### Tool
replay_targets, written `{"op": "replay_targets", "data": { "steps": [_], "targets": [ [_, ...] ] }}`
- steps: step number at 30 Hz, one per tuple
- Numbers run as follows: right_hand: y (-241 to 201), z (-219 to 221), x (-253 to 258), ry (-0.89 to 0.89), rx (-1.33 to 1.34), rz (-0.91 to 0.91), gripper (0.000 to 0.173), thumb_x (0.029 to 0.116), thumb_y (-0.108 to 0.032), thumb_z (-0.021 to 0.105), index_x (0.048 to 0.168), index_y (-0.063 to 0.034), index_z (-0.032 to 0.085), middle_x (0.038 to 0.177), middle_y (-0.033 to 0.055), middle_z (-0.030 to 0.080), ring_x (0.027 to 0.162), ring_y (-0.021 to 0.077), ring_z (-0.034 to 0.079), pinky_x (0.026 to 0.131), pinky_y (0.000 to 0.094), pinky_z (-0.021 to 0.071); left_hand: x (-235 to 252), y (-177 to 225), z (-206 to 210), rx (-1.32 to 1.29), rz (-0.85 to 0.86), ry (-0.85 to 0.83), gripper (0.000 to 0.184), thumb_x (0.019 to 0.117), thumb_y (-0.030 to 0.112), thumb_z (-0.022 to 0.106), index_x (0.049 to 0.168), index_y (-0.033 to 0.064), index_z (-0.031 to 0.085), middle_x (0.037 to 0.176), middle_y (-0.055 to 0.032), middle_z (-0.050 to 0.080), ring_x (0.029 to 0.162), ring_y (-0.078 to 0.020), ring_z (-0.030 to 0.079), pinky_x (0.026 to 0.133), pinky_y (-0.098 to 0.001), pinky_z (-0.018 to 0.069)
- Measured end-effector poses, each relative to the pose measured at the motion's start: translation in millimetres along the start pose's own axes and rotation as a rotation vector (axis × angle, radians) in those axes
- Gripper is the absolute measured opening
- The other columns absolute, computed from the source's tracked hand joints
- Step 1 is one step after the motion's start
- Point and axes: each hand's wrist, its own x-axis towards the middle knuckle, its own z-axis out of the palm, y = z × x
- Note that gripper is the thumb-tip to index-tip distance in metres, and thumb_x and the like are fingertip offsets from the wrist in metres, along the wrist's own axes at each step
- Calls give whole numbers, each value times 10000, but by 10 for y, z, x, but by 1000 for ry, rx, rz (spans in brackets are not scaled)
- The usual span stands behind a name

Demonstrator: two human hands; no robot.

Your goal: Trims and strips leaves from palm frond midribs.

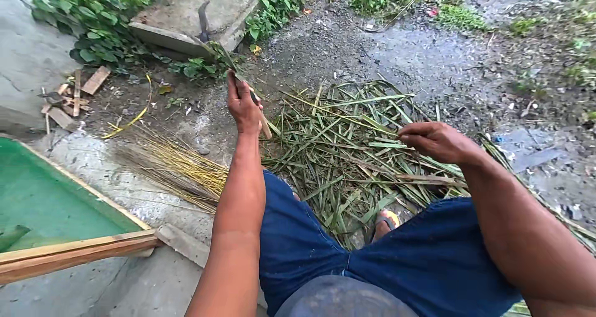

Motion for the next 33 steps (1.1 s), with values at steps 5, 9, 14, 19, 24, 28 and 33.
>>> {"op": "replay_targets", "data": {
  "steps": [5, 9, 14, 19, 24, 28, 33],
  "targets": [
    [174, -223, -155, 40, -37, 27, 227, 1038, -125, 518, 1077, -68, 735, 720, -9, 616, 541, 62, 509, 520, 288, 469, 79, -38, -170, 22, 1, -8, 489, 1128, 303, 353, 1587, 138, 315, 882, 11, 557, 596, -90, 560, 511, -256, 530],
    [298, -275, -190, 25, -17, 61, 213, 1037, -99, 524, 1072, -60, 730, 726, 3, 635, 529, 68, 532, 517, 282, 493, 49, -50, -138, 53, 41, -54, 490, 1122, 270, 378, 1579, 99, 327, 868, 8, 561, 584, -94, 562, 502, -255, 526],
    [304, -281, -191, 22, 0, 67, 183, 1023, -87, 552, 1046, -69, 733, 710, -1, 651, 536, 75, 561, 532, 290, 515, -53, -35, -55, 94, 40, -100, 515, 1113, 264, 420, 1583, 76, 322, 893, -1, 560, 600, -93, 566, 517, -262, 537],
    [306, -299, -213, 11, -6, 41, 206, 1017, -92, 536, 1043, -75, 740, 728, -11, 649, 537, 75, 557, 527, 301, 521, -92, -66, 5, 84, 9, -116, 497, 1118, 251, 403, 1579, 82, 330, 880, 2, 561, 599, -92, 562, 524, -264, 535],
    [327, -376, -286, -41, 15, 34, 210, 1011, -129, 526, 1009, -87, 732, 720, -18, 641, 537, 66, 547, 516, 279, 500, 44, -58, -26, -23, -69, -13, 477, 1130, 303, 363, 1555, 89, 331, 858, -1, 550, 589, -101, 563, 516, -261, 537],
    [399, -479, -399, -9, -1, 61, 225, 1004, -178, 521, 1027, -116, 736, 710, -30, 627, 526, 68, 523, 504, 282, 475, 105, -34, -48, -54, -101, 32, 434, 1134, 324, 350, 1509, 109, 385, 858, -2, 554, 581, -106, 570, 501, -265, 542],
    [560, -690, -613, 69, 4, 142, 237, 998, -220, 526, 1026, -117, 737, 705, -24, 630, 514, 64, 511, 489, 269, 461, 247, -84, -109, -81, -148, 88, 453, 1135, 346, 342, 1540, 146, 382, 831, -11, 553, 570, -116, 567, 490, -273, 534]
  ]
}}
